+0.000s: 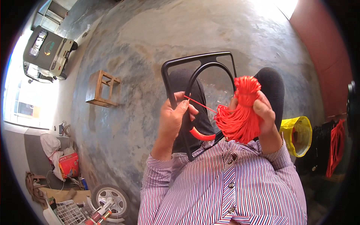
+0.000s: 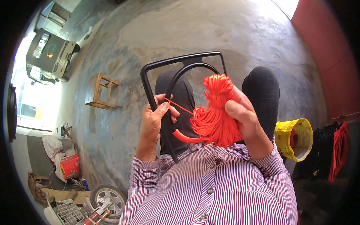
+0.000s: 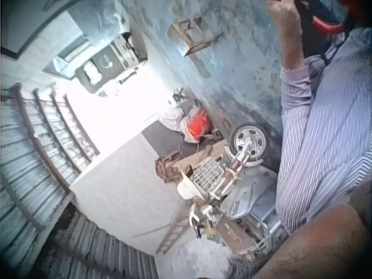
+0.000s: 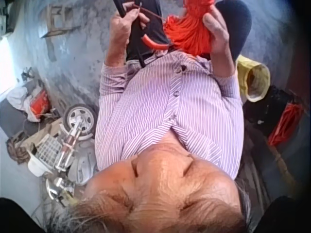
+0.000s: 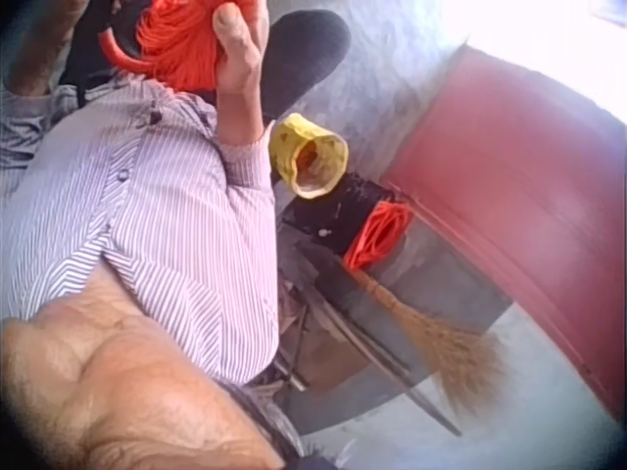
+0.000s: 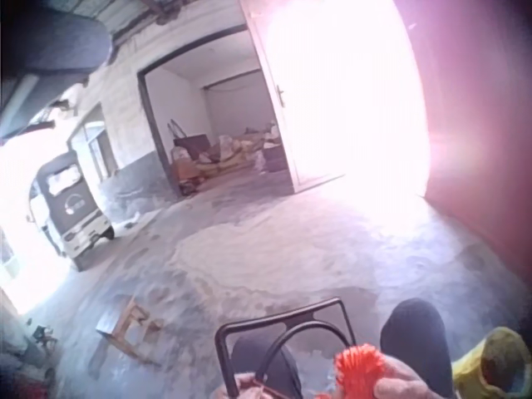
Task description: Wrapping red string around a circular black frame.
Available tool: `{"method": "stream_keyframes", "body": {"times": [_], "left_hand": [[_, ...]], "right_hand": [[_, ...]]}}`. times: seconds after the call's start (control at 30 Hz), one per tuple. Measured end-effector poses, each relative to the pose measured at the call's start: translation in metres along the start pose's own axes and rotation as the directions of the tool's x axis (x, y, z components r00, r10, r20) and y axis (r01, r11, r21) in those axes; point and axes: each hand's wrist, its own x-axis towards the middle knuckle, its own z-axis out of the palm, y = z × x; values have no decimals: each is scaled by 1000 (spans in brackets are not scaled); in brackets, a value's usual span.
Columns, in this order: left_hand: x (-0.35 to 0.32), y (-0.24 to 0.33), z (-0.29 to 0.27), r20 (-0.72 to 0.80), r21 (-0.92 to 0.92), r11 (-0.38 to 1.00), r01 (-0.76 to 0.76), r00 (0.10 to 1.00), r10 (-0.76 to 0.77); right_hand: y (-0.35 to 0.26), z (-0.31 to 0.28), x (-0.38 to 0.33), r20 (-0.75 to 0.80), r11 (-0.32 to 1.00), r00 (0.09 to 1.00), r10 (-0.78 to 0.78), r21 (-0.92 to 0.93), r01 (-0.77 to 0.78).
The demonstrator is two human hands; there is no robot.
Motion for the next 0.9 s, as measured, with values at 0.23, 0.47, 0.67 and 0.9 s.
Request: {"method": "stream_keyframes", "body": {"times": [0.23,0.47,0.67,0.9], "left_hand": [[-3,0,-3,24,2,1000,-7,1000,7],[-6,5,12,37,55,998,9,999,-11],[-11,15,24,70,315,921,-231,973,220],[-6,-2,16,100,274,932,-235,971,216]], "right_hand": [[31,-25,2,-193,931,976,-106,-364,29],[52,-52,35,-372,905,928,-17,-401,-144],[64,-36,61,-258,648,966,-19,-739,-185],[50,-11,61,-122,991,984,133,22,-131]]}}
